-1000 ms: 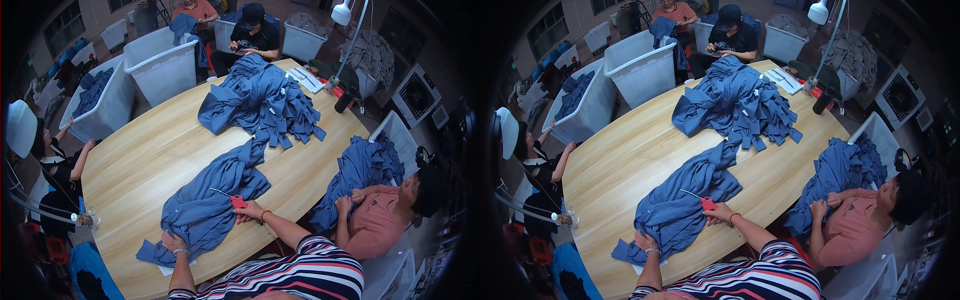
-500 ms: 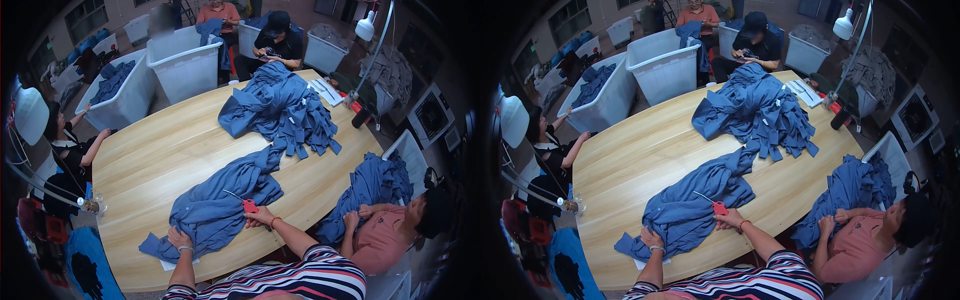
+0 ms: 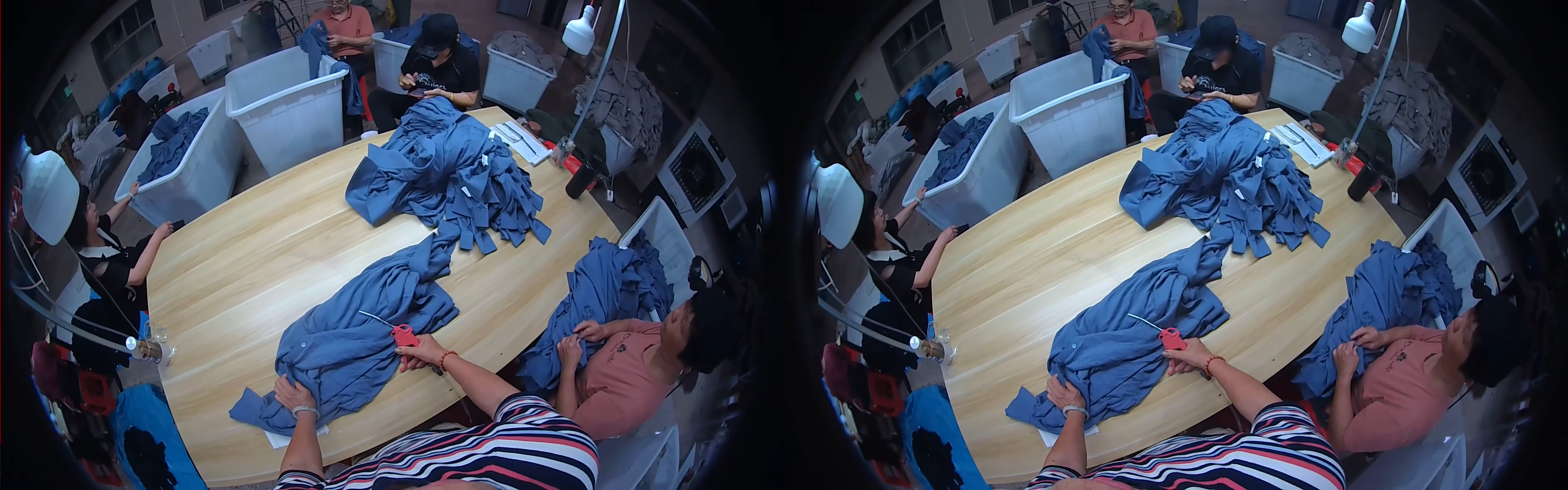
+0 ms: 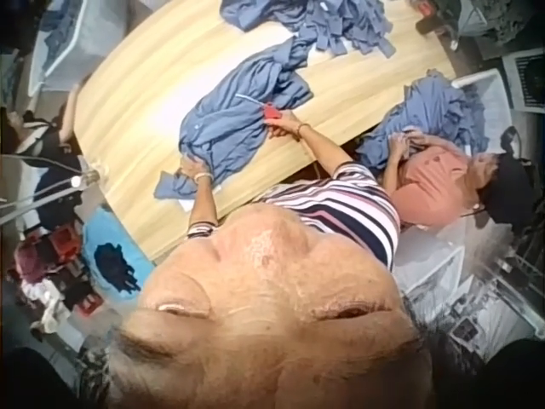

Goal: Trimming excess threads from blue fabric garments using small scissors.

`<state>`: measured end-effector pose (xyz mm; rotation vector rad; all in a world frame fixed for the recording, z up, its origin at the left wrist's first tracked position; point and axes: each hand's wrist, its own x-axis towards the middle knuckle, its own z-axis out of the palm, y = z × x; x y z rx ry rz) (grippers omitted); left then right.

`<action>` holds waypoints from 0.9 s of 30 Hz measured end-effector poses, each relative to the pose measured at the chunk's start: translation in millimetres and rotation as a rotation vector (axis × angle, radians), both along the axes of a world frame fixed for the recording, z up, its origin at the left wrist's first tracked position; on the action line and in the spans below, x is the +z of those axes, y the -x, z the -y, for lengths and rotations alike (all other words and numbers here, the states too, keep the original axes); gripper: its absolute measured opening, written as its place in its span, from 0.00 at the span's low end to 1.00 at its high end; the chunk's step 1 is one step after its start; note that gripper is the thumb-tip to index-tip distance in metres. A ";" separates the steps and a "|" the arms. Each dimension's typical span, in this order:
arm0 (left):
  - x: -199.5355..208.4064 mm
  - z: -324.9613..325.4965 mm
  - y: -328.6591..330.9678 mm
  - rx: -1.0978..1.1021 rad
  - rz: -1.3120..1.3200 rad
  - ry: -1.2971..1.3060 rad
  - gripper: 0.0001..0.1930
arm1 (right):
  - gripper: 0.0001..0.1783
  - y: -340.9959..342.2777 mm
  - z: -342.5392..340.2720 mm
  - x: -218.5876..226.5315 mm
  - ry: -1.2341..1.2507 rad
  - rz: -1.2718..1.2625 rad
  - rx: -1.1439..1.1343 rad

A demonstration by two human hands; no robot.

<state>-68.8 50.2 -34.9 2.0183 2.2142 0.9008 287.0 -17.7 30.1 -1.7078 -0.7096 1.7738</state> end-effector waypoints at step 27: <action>3.5 -0.5 -0.5 -0.003 0.041 0.032 0.18 | 0.18 2.7 -4.2 8.7 0.055 0.051 -0.015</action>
